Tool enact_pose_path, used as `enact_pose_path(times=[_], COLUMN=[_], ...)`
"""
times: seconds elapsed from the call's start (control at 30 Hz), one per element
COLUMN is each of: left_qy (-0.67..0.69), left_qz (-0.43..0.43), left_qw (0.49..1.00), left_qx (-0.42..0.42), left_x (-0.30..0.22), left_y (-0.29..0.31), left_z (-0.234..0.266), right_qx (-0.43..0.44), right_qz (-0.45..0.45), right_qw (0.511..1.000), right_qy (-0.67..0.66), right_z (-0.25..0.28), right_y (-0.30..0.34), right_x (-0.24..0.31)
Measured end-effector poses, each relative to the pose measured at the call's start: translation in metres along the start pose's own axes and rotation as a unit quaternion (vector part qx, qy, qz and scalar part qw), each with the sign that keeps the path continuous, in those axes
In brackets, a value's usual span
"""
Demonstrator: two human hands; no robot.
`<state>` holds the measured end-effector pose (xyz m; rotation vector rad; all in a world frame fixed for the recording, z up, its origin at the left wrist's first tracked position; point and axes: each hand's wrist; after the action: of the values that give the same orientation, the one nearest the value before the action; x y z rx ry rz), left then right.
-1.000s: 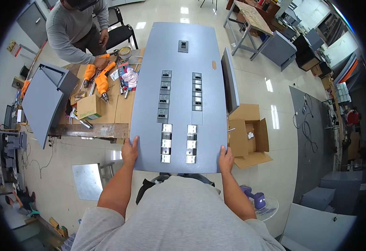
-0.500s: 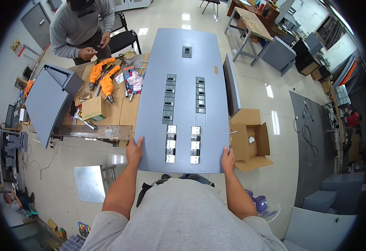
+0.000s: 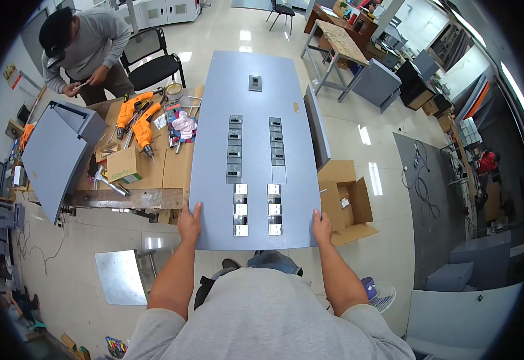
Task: The person removes the cover panel from an electrical breaker board, tightens screws on the circuit components using a screwdriver, and places the cover panel back over the board.
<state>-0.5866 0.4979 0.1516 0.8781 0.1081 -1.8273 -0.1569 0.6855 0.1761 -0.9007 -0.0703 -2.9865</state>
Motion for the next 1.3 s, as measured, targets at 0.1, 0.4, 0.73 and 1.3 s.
enact_pose_path(times=[0.1,0.4,0.73,1.3], left_qy=[0.005,0.019,0.036,0.087], left_qz=[-0.013,-0.022,0.004,-0.016], left_qw=[1.0,0.999,0.999,0.995], left_qx=[-0.005,-0.012,0.005,0.034], left_x=[-0.002,0.003,-0.011,-0.013], left_y=[0.002,-0.004,0.005,0.0], left_z=[0.0,-0.003,0.005,0.001], right_qx=[0.0,-0.008,0.018,0.039], right_qz=[0.007,-0.002,-0.031,-0.042], right_qw=[1.0,1.0,0.997,0.998], right_qy=[0.004,0.015,0.063,-0.012], right_z=[-0.004,-0.011,-0.008,-0.011], right_y=[-0.002,0.001,-0.005,-0.015], right_x=[-0.008,-0.003,0.016,-0.018])
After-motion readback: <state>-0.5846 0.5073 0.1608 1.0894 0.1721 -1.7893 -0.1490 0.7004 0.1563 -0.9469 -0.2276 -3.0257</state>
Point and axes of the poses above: each hand's wrist, its own y-axis away from the middle knuckle, its own z-axis out of the back of the hand, x = y × z, and after that the axes turned 9 degrees about z, right-handed
